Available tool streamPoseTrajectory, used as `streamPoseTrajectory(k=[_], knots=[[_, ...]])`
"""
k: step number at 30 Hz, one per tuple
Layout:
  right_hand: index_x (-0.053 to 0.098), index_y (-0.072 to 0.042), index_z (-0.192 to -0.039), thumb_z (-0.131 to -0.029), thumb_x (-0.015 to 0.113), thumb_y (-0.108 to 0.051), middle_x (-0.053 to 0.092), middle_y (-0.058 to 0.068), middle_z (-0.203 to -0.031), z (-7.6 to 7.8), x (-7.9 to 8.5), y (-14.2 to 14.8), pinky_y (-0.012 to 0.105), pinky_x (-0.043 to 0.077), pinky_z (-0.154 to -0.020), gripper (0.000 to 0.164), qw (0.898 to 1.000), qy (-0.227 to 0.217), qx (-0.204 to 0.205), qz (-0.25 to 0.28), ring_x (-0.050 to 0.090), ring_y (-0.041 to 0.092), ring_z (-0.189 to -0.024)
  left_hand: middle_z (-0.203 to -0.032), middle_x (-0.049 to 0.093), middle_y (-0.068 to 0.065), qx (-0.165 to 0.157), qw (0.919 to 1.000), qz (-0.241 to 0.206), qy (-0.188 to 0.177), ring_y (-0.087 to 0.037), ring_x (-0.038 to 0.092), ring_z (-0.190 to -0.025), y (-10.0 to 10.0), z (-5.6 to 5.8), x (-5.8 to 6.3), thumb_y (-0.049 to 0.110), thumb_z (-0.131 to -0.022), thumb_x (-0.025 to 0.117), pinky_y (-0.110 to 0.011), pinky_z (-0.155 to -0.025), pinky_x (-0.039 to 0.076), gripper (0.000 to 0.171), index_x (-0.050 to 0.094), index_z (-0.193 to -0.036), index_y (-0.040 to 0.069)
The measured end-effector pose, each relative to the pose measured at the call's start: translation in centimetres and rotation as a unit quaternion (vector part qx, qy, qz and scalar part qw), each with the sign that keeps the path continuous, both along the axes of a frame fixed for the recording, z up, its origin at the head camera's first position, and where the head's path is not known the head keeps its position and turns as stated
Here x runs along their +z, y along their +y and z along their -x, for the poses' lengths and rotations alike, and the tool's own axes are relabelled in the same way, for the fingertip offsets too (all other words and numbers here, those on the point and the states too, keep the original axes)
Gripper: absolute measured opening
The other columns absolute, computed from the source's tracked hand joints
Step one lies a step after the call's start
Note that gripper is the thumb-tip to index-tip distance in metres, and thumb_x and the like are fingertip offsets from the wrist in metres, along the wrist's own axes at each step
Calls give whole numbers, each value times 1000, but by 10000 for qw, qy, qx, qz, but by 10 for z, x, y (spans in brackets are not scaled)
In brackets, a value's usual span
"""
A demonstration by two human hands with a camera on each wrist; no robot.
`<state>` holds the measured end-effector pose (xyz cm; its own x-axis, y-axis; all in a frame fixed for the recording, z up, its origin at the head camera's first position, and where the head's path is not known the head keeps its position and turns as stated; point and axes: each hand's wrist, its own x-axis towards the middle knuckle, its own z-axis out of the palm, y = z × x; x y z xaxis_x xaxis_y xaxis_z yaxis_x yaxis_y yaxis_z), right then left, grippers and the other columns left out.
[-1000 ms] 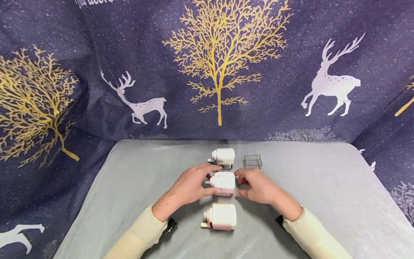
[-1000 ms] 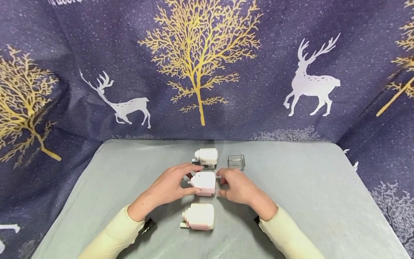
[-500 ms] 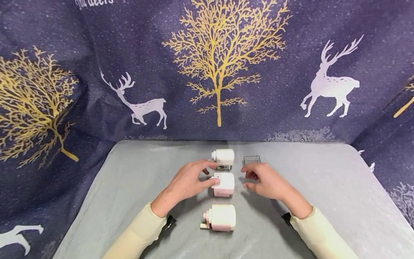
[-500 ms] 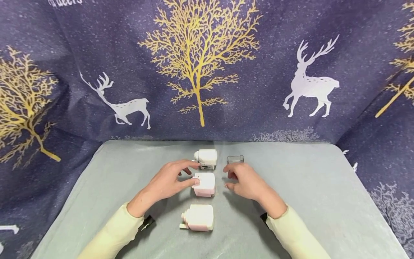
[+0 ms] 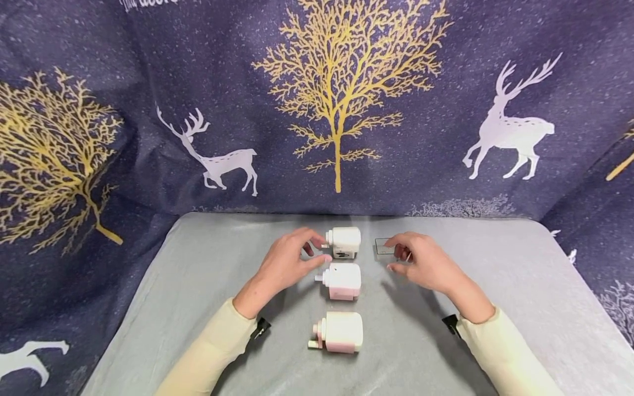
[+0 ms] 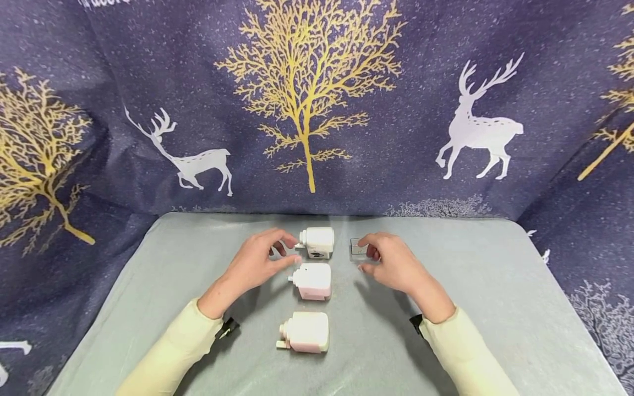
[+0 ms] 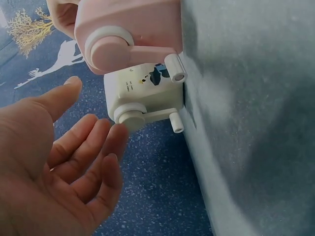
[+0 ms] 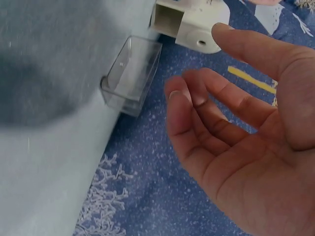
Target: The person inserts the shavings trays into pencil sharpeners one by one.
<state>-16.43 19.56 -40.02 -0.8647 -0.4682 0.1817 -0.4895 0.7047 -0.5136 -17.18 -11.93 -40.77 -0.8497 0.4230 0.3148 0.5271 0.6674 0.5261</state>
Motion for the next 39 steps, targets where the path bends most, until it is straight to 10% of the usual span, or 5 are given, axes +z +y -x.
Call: streamPoseTrajectory(k=[14, 39], knots=[[58, -3, -128, -70, 86, -22, 54, 9, -103, 7, 1, 9, 37, 49, -67, 67, 9961, 450, -593, -476, 58, 22, -78, -111, 56, 5, 31, 9995, 129, 272, -10, 59, -88, 7, 19, -4, 47, -83, 73, -30, -67, 49, 50, 63, -122, 16], [46, 1, -141, -69, 82, -12, 68, 9, -97, 27, -15, 17, 45, 50, -81, 81, 9937, -741, -468, -695, 61, 20, -83, -126, 59, 7, -52, 9987, 408, -286, -12, 59, -94, 21, 37, -18, 40, -91, 67, -35, -81, 50, 50, 56, -138, 26]])
